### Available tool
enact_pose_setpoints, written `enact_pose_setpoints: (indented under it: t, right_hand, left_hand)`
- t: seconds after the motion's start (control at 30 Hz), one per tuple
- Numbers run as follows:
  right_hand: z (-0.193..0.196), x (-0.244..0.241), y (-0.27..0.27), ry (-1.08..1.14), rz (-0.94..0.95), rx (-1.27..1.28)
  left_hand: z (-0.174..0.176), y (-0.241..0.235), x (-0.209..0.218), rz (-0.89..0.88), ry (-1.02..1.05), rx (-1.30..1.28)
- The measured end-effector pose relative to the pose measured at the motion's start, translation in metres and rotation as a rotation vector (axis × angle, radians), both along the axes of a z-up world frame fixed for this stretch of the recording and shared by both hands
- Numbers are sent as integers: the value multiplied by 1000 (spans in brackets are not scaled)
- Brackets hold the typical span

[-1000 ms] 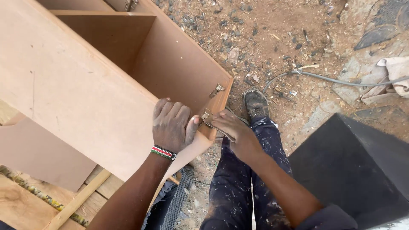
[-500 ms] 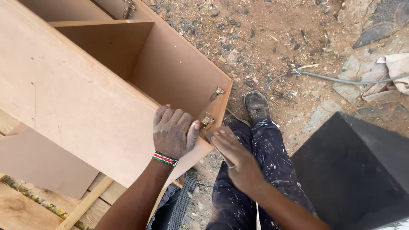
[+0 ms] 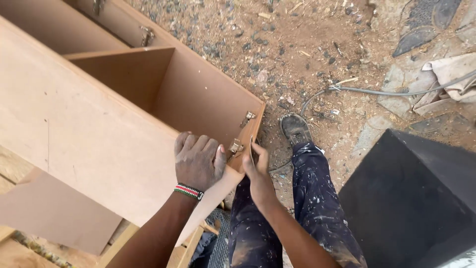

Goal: The person sands the edges and surfaces of a wooden cabinet using a sanding block. They work on the top, sides, and interior edges of the cabinet, which is placed on the ground.

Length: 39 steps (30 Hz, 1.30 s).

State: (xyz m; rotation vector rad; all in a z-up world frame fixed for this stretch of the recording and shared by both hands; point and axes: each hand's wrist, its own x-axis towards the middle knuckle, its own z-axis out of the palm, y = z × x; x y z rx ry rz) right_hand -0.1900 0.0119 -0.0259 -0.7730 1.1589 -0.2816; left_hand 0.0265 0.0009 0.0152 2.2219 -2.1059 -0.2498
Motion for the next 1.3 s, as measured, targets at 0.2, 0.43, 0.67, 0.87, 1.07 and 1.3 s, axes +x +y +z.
enact_pose_setpoints:
  t: [0.2,0.43,0.67,0.87,1.07,1.3]
  right_hand:
    - [-101,32,-2,24,-440,185]
    - [51,62,20,-153,-491,-52]
    - [-91,68,45,-250,-526,-149]
    - [18,101,36,-118,-655,-267]
    - [-162,95,27,379,-305,-740]
    - [48,75,-26,-192,-657,60]
  left_hand:
    - [-2,-9,7,-90,-7,212]
    - [4,-61,3,-321,-31,733]
    - [-2,-47,7,-225,-60,672]
    - [1,-39,25,-107,124,388]
    - [4,-39,13,-118,54,372]
    - [2,-57,10,-246,20,251]
